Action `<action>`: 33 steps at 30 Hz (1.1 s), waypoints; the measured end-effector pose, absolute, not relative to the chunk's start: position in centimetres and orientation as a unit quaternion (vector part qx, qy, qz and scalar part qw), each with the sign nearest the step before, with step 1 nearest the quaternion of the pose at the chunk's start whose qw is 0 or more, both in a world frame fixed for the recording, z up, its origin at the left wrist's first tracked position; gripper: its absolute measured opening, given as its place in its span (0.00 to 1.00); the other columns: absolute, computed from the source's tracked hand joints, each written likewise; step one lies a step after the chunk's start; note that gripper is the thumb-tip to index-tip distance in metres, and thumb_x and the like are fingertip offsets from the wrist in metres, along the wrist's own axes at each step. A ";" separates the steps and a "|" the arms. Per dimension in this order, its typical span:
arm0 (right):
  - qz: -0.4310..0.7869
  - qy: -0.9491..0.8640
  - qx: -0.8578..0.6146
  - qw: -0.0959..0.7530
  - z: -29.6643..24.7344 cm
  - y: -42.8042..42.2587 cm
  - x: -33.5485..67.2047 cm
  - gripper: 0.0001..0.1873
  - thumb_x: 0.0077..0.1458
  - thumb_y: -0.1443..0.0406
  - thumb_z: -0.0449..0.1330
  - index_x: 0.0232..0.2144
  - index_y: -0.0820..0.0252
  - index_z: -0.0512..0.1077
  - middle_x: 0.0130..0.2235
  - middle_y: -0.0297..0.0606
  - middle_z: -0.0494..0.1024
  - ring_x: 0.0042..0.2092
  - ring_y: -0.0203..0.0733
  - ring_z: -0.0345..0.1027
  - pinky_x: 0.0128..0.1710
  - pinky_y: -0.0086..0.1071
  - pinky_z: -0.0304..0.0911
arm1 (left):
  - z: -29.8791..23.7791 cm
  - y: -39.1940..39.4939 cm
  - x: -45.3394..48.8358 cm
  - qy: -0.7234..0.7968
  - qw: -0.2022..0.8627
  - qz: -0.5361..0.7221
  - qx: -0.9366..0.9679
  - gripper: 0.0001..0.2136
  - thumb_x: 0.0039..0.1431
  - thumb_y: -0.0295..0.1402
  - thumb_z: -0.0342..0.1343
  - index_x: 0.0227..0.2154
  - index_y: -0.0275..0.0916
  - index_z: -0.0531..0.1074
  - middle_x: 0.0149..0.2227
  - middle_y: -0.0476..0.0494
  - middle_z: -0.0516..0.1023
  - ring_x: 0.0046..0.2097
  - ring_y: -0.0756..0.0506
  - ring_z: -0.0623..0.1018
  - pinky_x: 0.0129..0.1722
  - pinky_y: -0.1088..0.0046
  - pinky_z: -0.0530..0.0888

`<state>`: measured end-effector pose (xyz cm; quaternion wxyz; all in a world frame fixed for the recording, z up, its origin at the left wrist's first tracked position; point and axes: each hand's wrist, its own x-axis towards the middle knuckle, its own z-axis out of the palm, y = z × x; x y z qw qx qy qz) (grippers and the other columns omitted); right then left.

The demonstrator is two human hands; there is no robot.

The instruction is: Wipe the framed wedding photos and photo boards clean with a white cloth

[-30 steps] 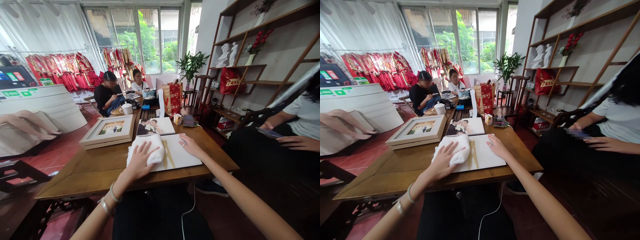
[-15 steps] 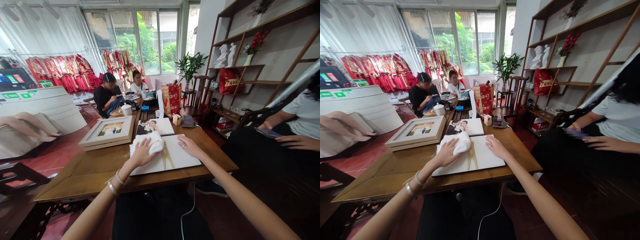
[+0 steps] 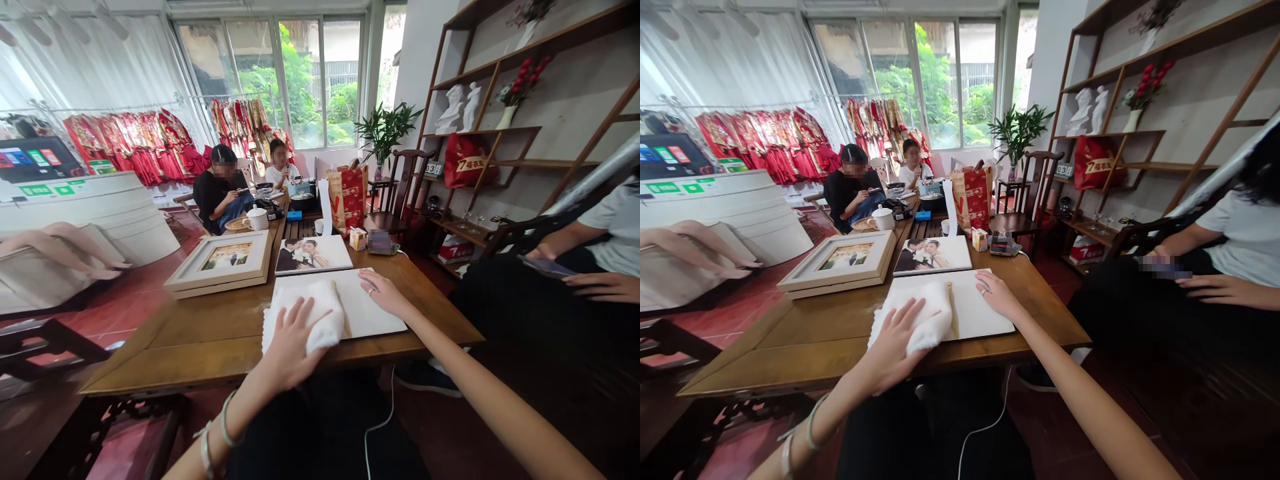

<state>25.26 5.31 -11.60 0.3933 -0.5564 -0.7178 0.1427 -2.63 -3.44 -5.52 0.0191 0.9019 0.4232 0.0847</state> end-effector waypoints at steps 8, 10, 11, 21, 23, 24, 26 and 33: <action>0.146 -0.720 -0.553 0.392 -11.6 5.2 25.4 0.18 0.56 0.64 0.54 0.48 0.58 0.73 0.55 0.44 0.71 0.59 0.47 0.62 0.62 0.47 0.52 | -4.6 -3.0 -1.7 0.424 0.033 0.060 0.903 0.26 0.62 0.45 0.46 0.62 0.49 0.54 0.65 0.36 0.53 0.65 0.30 0.51 0.58 0.41 0.53; 0.144 -0.725 -0.549 0.390 -11.6 5.2 25.5 0.18 0.56 0.64 0.54 0.48 0.59 0.73 0.55 0.45 0.71 0.59 0.48 0.62 0.62 0.47 0.52 | -4.2 -1.1 -0.5 0.433 0.024 0.046 0.900 0.26 0.62 0.47 0.45 0.63 0.49 0.53 0.64 0.35 0.53 0.64 0.29 0.52 0.57 0.41 0.54; 0.143 -0.729 -0.545 0.390 -11.7 5.3 25.5 0.18 0.56 0.63 0.54 0.48 0.59 0.73 0.55 0.46 0.71 0.59 0.48 0.62 0.61 0.48 0.53 | -4.1 -0.2 0.2 0.437 0.019 0.039 0.899 0.27 0.62 0.47 0.45 0.63 0.49 0.53 0.64 0.34 0.53 0.64 0.29 0.52 0.57 0.41 0.54; 0.131 -0.733 -0.524 0.414 -12.6 5.9 26.0 0.17 0.57 0.63 0.52 0.47 0.57 0.73 0.54 0.44 0.73 0.57 0.48 0.64 0.60 0.48 0.55 | -4.7 5.8 4.6 0.401 -0.033 0.036 0.915 0.27 0.60 0.49 0.46 0.60 0.48 0.57 0.59 0.35 0.61 0.61 0.31 0.57 0.54 0.38 0.55; 0.127 -0.732 -0.521 0.421 -12.6 6.0 26.0 0.18 0.57 0.65 0.50 0.46 0.57 0.74 0.53 0.44 0.74 0.57 0.47 0.65 0.60 0.47 0.56 | -4.7 5.9 4.8 0.389 -0.038 0.038 0.919 0.25 0.60 0.48 0.46 0.59 0.47 0.59 0.57 0.37 0.64 0.60 0.33 0.59 0.54 0.40 0.56; 0.126 -0.732 -0.519 0.423 -12.6 6.1 26.0 0.18 0.57 0.66 0.49 0.46 0.57 0.74 0.52 0.43 0.74 0.57 0.47 0.65 0.59 0.47 0.56 | -4.7 5.7 4.8 0.389 -0.038 0.036 0.920 0.25 0.60 0.47 0.47 0.59 0.46 0.60 0.57 0.37 0.64 0.60 0.33 0.59 0.55 0.41 0.56; 0.123 -0.730 -0.520 0.426 -12.6 6.2 26.1 0.19 0.57 0.67 0.48 0.45 0.58 0.74 0.52 0.43 0.74 0.56 0.46 0.65 0.59 0.46 0.56 | -4.7 4.8 4.7 0.384 -0.042 0.037 0.922 0.25 0.60 0.46 0.47 0.59 0.45 0.59 0.58 0.37 0.63 0.60 0.33 0.58 0.55 0.41 0.56; 0.133 -0.728 -0.524 0.422 -12.4 5.9 26.0 0.20 0.54 0.70 0.49 0.46 0.59 0.74 0.53 0.44 0.73 0.57 0.47 0.64 0.60 0.46 0.55 | -5.7 -3.4 4.2 0.335 -0.044 0.073 0.938 0.31 0.56 0.48 0.50 0.61 0.44 0.55 0.62 0.34 0.56 0.63 0.30 0.53 0.57 0.39 0.50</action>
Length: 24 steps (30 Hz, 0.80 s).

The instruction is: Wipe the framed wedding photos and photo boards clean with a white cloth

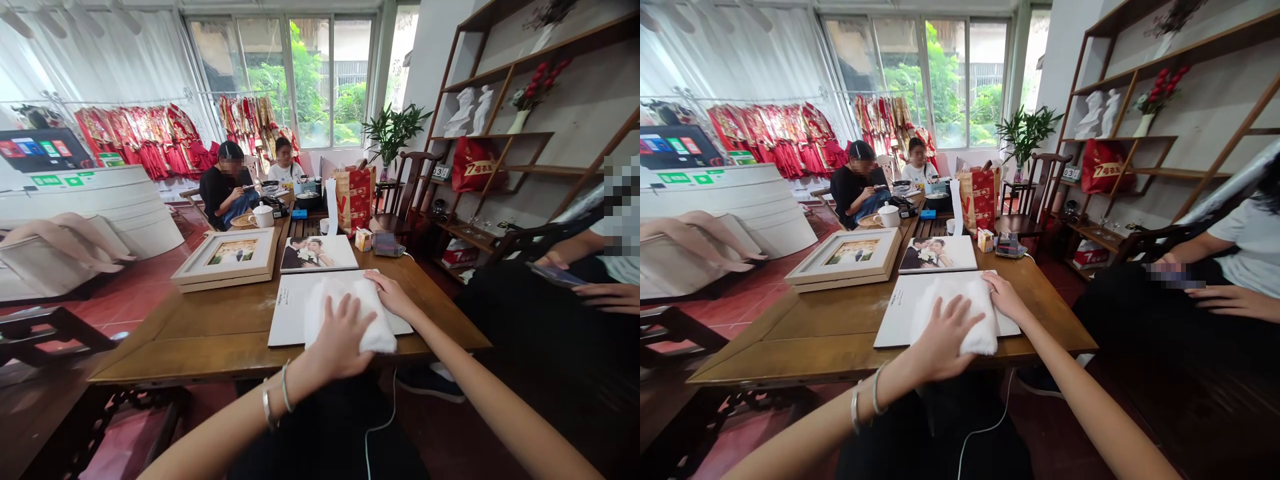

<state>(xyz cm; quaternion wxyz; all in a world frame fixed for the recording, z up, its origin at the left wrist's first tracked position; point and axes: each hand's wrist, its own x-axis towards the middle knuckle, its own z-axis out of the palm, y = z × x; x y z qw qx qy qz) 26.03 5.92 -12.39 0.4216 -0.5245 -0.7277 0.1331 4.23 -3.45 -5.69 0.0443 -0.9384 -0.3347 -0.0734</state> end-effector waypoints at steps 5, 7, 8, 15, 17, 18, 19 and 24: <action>0.145 -0.717 -0.529 0.431 -12.4 5.9 26.2 0.19 0.55 0.67 0.50 0.46 0.57 0.74 0.54 0.43 0.73 0.58 0.47 0.64 0.60 0.47 0.55 | -5.7 -4.8 5.7 -0.380 0.038 -0.075 -0.921 0.30 0.56 0.50 0.48 0.60 0.43 0.57 0.61 0.30 0.57 0.63 0.28 0.54 0.55 0.37 0.53; 0.151 -0.718 -0.523 0.434 -12.4 6.0 26.3 0.19 0.55 0.67 0.51 0.46 0.57 0.74 0.53 0.43 0.73 0.57 0.47 0.65 0.59 0.46 0.56 | -5.3 -3.2 6.7 -0.411 0.042 -0.064 -0.908 0.29 0.57 0.50 0.49 0.59 0.42 0.59 0.61 0.30 0.59 0.62 0.28 0.55 0.55 0.37 0.54; 0.154 -0.721 -0.517 0.435 -12.4 6.1 26.3 0.19 0.54 0.66 0.52 0.46 0.57 0.74 0.53 0.42 0.74 0.57 0.48 0.65 0.59 0.46 0.56 | -5.1 -2.2 7.2 -0.424 0.044 -0.055 -0.903 0.29 0.57 0.49 0.49 0.59 0.42 0.59 0.60 0.29 0.59 0.62 0.28 0.56 0.55 0.37 0.54; 0.161 -0.750 -0.464 0.442 -11.9 5.6 26.3 0.20 0.47 0.71 0.55 0.43 0.56 0.76 0.52 0.41 0.75 0.55 0.48 0.66 0.57 0.43 0.58 | -4.8 3.5 8.7 -0.443 0.078 -0.042 -0.892 0.27 0.58 0.47 0.49 0.59 0.41 0.59 0.57 0.30 0.63 0.60 0.30 0.59 0.54 0.39 0.56; 0.163 -0.749 -0.461 0.447 -11.7 5.6 26.2 0.19 0.48 0.71 0.55 0.43 0.57 0.75 0.52 0.42 0.75 0.55 0.48 0.67 0.57 0.43 0.59 | -5.0 3.5 8.5 -0.435 0.083 -0.045 -0.895 0.27 0.59 0.47 0.48 0.59 0.41 0.59 0.57 0.31 0.63 0.60 0.31 0.59 0.55 0.41 0.55; 0.164 -0.748 -0.461 0.448 -11.7 5.7 26.1 0.19 0.48 0.70 0.55 0.44 0.57 0.75 0.51 0.42 0.75 0.54 0.48 0.67 0.57 0.43 0.59 | -5.2 3.2 8.3 -0.429 0.084 -0.046 -0.898 0.27 0.59 0.46 0.48 0.59 0.41 0.59 0.57 0.32 0.63 0.60 0.31 0.59 0.55 0.42 0.55; 0.166 -0.744 -0.466 0.450 -11.7 5.7 26.1 0.19 0.49 0.69 0.55 0.44 0.57 0.75 0.51 0.42 0.75 0.54 0.48 0.67 0.57 0.42 0.59 | -5.3 2.6 8.1 -0.422 0.086 -0.049 -0.901 0.27 0.59 0.46 0.48 0.59 0.41 0.59 0.57 0.32 0.63 0.60 0.32 0.59 0.56 0.42 0.55; 0.185 -0.701 -0.518 0.453 -12.2 6.3 26.4 0.18 0.52 0.68 0.52 0.44 0.55 0.76 0.52 0.40 0.75 0.56 0.46 0.66 0.58 0.44 0.57 | -5.7 -2.8 7.6 -0.389 0.071 -0.069 -0.916 0.31 0.56 0.48 0.49 0.60 0.39 0.57 0.59 0.29 0.60 0.62 0.28 0.55 0.57 0.39 0.52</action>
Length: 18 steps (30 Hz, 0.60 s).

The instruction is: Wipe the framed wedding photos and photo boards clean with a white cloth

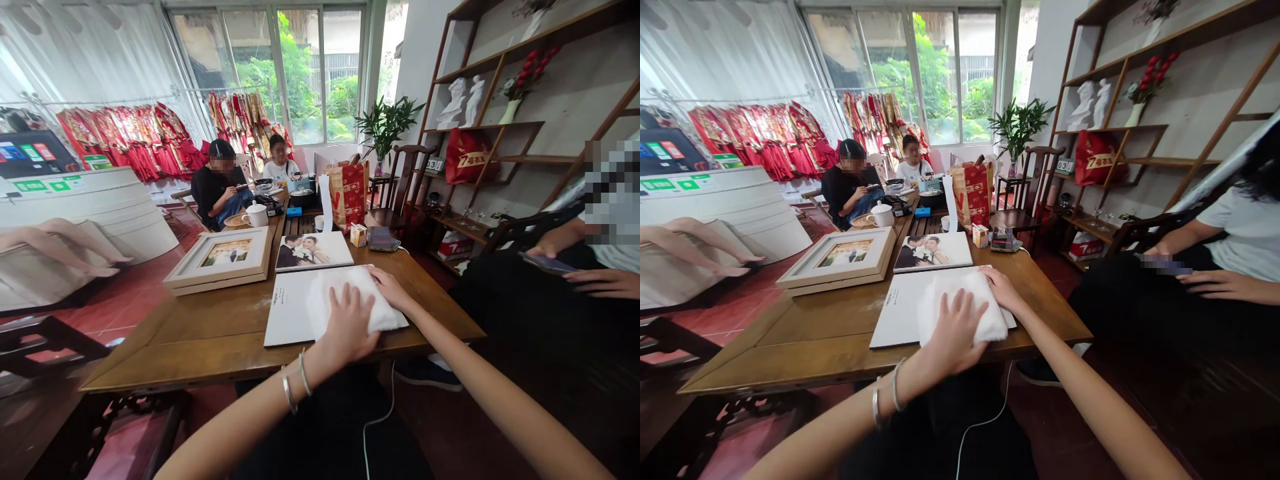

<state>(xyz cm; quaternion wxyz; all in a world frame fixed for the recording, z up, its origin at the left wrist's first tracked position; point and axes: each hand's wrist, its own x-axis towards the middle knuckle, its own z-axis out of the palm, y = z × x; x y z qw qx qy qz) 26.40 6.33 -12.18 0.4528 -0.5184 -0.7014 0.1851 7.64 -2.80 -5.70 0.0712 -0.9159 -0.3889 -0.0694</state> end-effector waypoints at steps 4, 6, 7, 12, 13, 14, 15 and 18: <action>0.193 -0.691 -0.517 0.468 -12.7 6.7 26.7 0.16 0.53 0.66 0.53 0.42 0.54 0.76 0.51 0.39 0.76 0.56 0.47 0.65 0.60 0.47 0.54 | -6.0 -7.5 8.5 -0.396 0.047 -0.050 -0.916 0.36 0.55 0.50 0.50 0.62 0.35 0.53 0.62 0.26 0.56 0.63 0.24 0.51 0.57 0.35 0.48; 0.195 -0.691 -0.516 0.468 -12.8 6.7 26.8 0.16 0.54 0.65 0.53 0.42 0.55 0.76 0.51 0.39 0.75 0.57 0.47 0.65 0.60 0.47 0.54 | -6.0 -8.6 9.3 -0.410 0.042 -0.043 -0.910 0.36 0.56 0.50 0.49 0.62 0.34 0.53 0.62 0.25 0.55 0.63 0.23 0.50 0.56 0.34 0.47; 0.196 -0.693 -0.515 0.466 -12.8 6.7 26.9 0.16 0.54 0.65 0.53 0.43 0.55 0.76 0.52 0.40 0.75 0.57 0.47 0.64 0.60 0.48 0.54 | -5.9 -8.6 9.6 -0.419 0.041 -0.040 -0.906 0.36 0.56 0.50 0.48 0.62 0.33 0.53 0.62 0.25 0.55 0.63 0.23 0.50 0.56 0.33 0.47; 0.198 -0.705 -0.522 0.437 -12.4 6.6 26.9 0.17 0.53 0.67 0.53 0.43 0.57 0.76 0.53 0.42 0.74 0.58 0.47 0.64 0.60 0.46 0.54 | -4.7 -5.3 10.5 -0.475 0.043 -0.025 -0.879 0.33 0.57 0.48 0.49 0.61 0.33 0.57 0.60 0.24 0.59 0.62 0.24 0.55 0.54 0.35 0.52; 0.195 -0.708 -0.524 0.432 -12.4 6.5 26.8 0.17 0.53 0.67 0.53 0.43 0.57 0.76 0.52 0.43 0.74 0.57 0.47 0.65 0.60 0.46 0.55 | -4.5 -4.2 10.4 -0.485 0.044 -0.022 -0.873 0.32 0.57 0.48 0.49 0.60 0.33 0.58 0.60 0.25 0.60 0.61 0.25 0.56 0.54 0.36 0.53; 0.190 -0.712 -0.522 0.430 -12.3 6.5 26.7 0.17 0.53 0.67 0.53 0.44 0.58 0.75 0.52 0.44 0.75 0.56 0.48 0.65 0.59 0.46 0.56 | -4.3 -2.9 10.3 -0.493 0.044 -0.019 -0.869 0.31 0.57 0.47 0.50 0.59 0.34 0.59 0.59 0.25 0.61 0.61 0.25 0.57 0.54 0.37 0.54; 0.183 -0.718 -0.516 0.429 -12.2 6.4 26.6 0.18 0.52 0.68 0.54 0.44 0.59 0.75 0.52 0.44 0.75 0.56 0.48 0.66 0.59 0.46 0.56 | -4.2 -1.7 10.2 -0.498 0.044 -0.017 -0.866 0.30 0.57 0.47 0.50 0.59 0.35 0.59 0.58 0.26 0.62 0.60 0.27 0.58 0.54 0.38 0.55; 0.168 -0.734 -0.497 0.432 -12.0 6.0 26.4 0.23 0.47 0.73 0.54 0.46 0.58 0.75 0.53 0.42 0.74 0.56 0.48 0.65 0.59 0.44 0.56 | -4.2 1.8 9.5 -0.497 0.051 -0.031 -0.866 0.28 0.58 0.46 0.49 0.58 0.37 0.60 0.57 0.29 0.63 0.59 0.30 0.59 0.54 0.40 0.55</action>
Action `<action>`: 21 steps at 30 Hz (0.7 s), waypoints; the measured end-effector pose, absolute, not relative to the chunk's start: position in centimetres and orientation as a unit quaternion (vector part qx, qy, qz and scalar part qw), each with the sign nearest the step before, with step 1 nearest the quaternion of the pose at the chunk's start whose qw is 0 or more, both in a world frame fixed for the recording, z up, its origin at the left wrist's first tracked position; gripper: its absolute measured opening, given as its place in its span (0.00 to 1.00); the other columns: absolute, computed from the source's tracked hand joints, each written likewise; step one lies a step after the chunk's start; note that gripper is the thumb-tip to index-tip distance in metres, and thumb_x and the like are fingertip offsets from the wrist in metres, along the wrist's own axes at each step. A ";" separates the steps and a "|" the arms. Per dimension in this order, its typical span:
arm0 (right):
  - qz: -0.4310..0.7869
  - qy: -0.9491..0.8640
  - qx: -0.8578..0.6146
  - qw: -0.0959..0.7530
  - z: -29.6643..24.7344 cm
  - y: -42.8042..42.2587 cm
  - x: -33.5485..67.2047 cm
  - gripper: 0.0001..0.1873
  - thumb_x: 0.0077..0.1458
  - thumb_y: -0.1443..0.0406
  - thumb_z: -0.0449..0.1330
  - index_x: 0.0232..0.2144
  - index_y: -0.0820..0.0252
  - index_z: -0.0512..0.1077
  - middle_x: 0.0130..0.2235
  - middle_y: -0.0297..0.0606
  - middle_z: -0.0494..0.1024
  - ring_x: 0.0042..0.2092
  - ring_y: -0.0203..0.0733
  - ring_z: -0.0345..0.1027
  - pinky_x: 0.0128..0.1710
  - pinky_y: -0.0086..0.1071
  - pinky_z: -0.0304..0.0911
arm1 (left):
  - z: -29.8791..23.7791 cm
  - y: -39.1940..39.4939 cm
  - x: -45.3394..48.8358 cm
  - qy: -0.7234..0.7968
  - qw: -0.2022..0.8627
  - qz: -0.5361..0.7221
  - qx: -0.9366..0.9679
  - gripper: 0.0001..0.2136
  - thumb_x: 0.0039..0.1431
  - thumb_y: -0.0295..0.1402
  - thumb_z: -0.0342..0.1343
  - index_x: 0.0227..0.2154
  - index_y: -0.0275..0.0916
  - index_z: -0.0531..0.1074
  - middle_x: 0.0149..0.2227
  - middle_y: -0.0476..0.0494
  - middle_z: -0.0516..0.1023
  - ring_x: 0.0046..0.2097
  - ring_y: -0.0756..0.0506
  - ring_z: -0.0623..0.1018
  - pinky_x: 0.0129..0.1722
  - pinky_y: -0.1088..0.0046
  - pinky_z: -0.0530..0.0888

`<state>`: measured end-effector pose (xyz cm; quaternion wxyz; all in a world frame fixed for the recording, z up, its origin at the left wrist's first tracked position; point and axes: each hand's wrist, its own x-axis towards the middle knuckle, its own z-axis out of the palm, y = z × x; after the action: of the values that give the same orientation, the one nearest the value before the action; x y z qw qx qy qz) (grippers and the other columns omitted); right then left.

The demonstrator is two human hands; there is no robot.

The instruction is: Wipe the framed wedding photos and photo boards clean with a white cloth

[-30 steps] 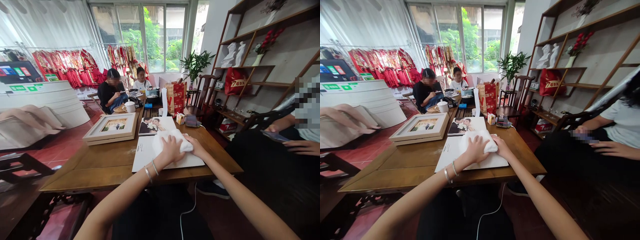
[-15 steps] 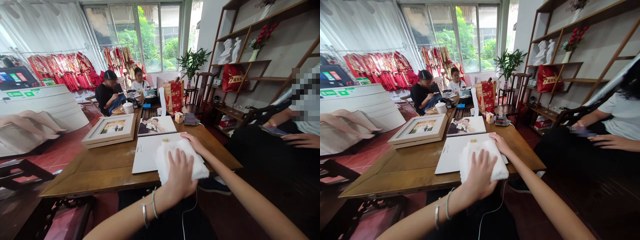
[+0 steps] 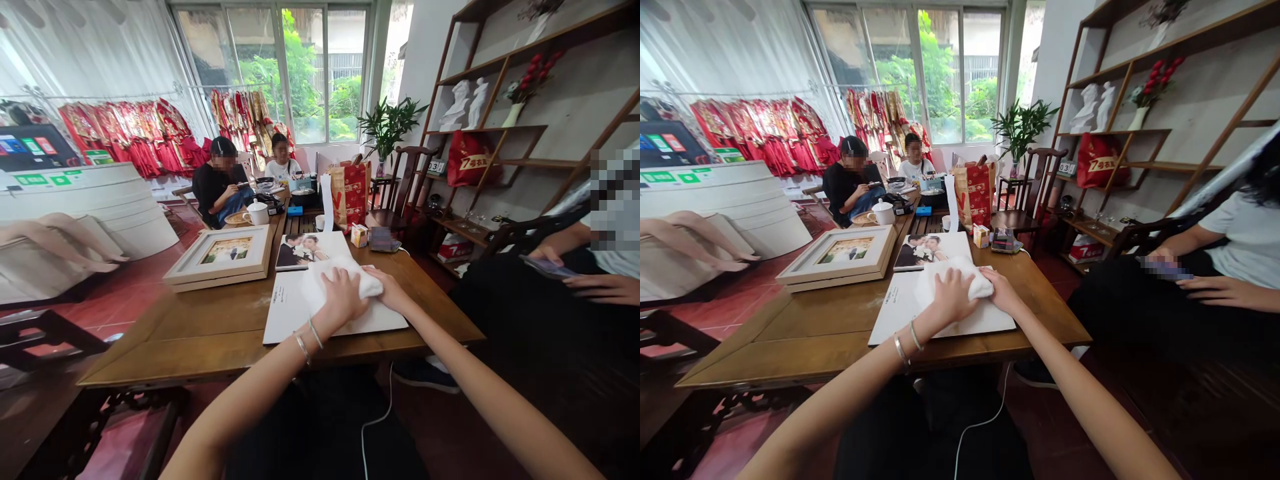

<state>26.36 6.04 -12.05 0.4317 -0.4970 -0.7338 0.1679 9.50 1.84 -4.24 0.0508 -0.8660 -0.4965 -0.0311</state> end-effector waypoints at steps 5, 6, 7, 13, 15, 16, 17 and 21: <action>0.160 -0.733 -0.499 0.434 -11.8 5.8 26.2 0.28 0.44 0.76 0.51 0.46 0.55 0.74 0.52 0.38 0.74 0.56 0.46 0.65 0.60 0.45 0.54 | -4.5 4.1 8.3 -0.458 0.053 -0.049 -0.886 0.24 0.60 0.45 0.47 0.57 0.42 0.61 0.55 0.34 0.65 0.58 0.33 0.61 0.56 0.45 0.55; 0.161 -0.735 -0.496 0.434 -11.8 5.8 26.2 0.26 0.45 0.75 0.52 0.46 0.55 0.74 0.52 0.39 0.74 0.56 0.46 0.65 0.60 0.45 0.55 | -4.4 3.8 8.1 -0.450 0.051 -0.048 -0.890 0.24 0.60 0.44 0.47 0.57 0.42 0.61 0.55 0.34 0.65 0.59 0.34 0.60 0.56 0.46 0.55; 0.162 -0.735 -0.494 0.434 -11.8 5.8 26.2 0.24 0.47 0.74 0.52 0.46 0.56 0.75 0.52 0.40 0.74 0.56 0.47 0.65 0.60 0.45 0.55 | -4.4 3.2 7.9 -0.441 0.050 -0.046 -0.895 0.24 0.59 0.44 0.47 0.57 0.42 0.61 0.56 0.34 0.65 0.59 0.34 0.60 0.56 0.46 0.55; 0.158 -0.717 -0.516 0.441 -12.2 6.0 26.2 0.19 0.53 0.69 0.52 0.45 0.55 0.75 0.52 0.40 0.75 0.56 0.46 0.65 0.60 0.46 0.55 | -4.7 -3.9 6.2 -0.373 0.022 -0.042 -0.927 0.30 0.56 0.47 0.49 0.60 0.43 0.57 0.61 0.34 0.58 0.63 0.31 0.54 0.58 0.42 0.52; 0.158 -0.713 -0.521 0.441 -12.3 6.0 26.2 0.18 0.53 0.69 0.52 0.44 0.56 0.76 0.52 0.41 0.75 0.57 0.46 0.65 0.60 0.48 0.55 | -4.9 -5.9 5.7 -0.364 0.013 -0.038 -0.930 0.32 0.56 0.48 0.49 0.62 0.42 0.54 0.63 0.32 0.55 0.64 0.30 0.52 0.59 0.42 0.51; 0.157 -0.711 -0.525 0.441 -12.3 6.0 26.1 0.18 0.54 0.69 0.51 0.44 0.56 0.76 0.52 0.42 0.74 0.57 0.46 0.65 0.60 0.48 0.55 | -5.0 -6.5 5.5 -0.364 0.009 -0.037 -0.930 0.33 0.55 0.48 0.49 0.62 0.42 0.54 0.63 0.32 0.55 0.64 0.30 0.51 0.59 0.42 0.50; 0.156 -0.710 -0.528 0.439 -12.3 6.0 26.1 0.18 0.54 0.69 0.51 0.44 0.57 0.76 0.52 0.43 0.74 0.57 0.46 0.65 0.60 0.48 0.55 | -5.0 -6.7 5.4 -0.367 0.007 -0.039 -0.929 0.33 0.56 0.49 0.49 0.62 0.43 0.54 0.63 0.32 0.54 0.64 0.30 0.51 0.59 0.42 0.50; 0.154 -0.714 -0.527 0.435 -12.0 5.8 26.1 0.19 0.54 0.69 0.51 0.44 0.56 0.75 0.52 0.42 0.74 0.57 0.46 0.65 0.61 0.47 0.54 | -4.8 -4.3 5.8 -0.390 0.020 -0.048 -0.919 0.31 0.56 0.49 0.50 0.61 0.44 0.57 0.62 0.33 0.58 0.63 0.32 0.55 0.58 0.44 0.54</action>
<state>26.09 5.79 -11.99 0.4349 -0.5271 -0.7136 0.1543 5.80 -4.31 -4.77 0.0201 -0.9193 -0.3901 -0.0483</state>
